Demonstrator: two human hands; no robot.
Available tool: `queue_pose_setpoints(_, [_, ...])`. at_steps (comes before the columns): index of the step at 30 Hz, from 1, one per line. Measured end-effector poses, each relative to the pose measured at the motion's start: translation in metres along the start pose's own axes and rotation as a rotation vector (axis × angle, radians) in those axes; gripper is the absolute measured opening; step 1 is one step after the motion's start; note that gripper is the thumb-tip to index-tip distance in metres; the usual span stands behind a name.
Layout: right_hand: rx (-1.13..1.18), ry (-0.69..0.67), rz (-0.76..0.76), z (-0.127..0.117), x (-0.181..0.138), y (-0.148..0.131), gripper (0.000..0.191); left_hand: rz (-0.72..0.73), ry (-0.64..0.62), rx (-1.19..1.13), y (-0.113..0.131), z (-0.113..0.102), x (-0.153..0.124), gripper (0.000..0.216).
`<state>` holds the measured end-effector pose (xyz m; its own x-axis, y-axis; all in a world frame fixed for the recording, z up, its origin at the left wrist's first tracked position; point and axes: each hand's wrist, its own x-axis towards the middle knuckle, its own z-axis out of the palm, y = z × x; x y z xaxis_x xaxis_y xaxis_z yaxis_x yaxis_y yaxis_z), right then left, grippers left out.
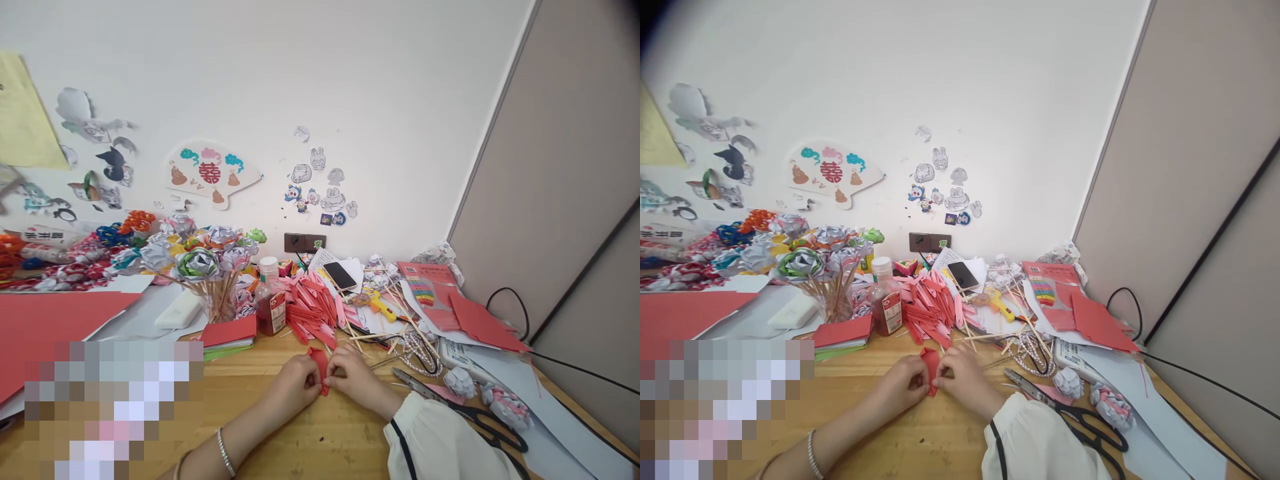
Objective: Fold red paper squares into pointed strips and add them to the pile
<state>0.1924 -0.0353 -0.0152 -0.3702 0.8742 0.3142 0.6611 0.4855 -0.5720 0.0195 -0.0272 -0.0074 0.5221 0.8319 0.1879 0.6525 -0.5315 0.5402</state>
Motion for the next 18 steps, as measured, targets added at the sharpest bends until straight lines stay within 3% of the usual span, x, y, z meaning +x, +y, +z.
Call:
queue_pose_setpoints(10, [0.013, 0.072, 0.003, 0.009, 0.0, 0.003, 0.009, -0.059, -0.01, 0.031, 0.004, 0.0, 0.0, 0.01])
queue_pose_setpoints(13, [0.037, 0.206, -0.013, -0.008, 0.015, 0.009, 0.003, -0.059, -0.001, 0.039, 0.002, 0.002, 0.001, 0.007])
queue_pose_setpoints(15, [-0.035, 0.322, 0.014, -0.027, 0.035, 0.017, 0.012, -0.059, 0.004, 0.054, 0.002, 0.003, 0.0, 0.008])
queue_pose_setpoints(18, [-0.277, 0.358, 0.13, -0.054, 0.073, 0.035, 0.027, -0.053, -0.009, 0.073, 0.004, 0.002, -0.002, 0.011])
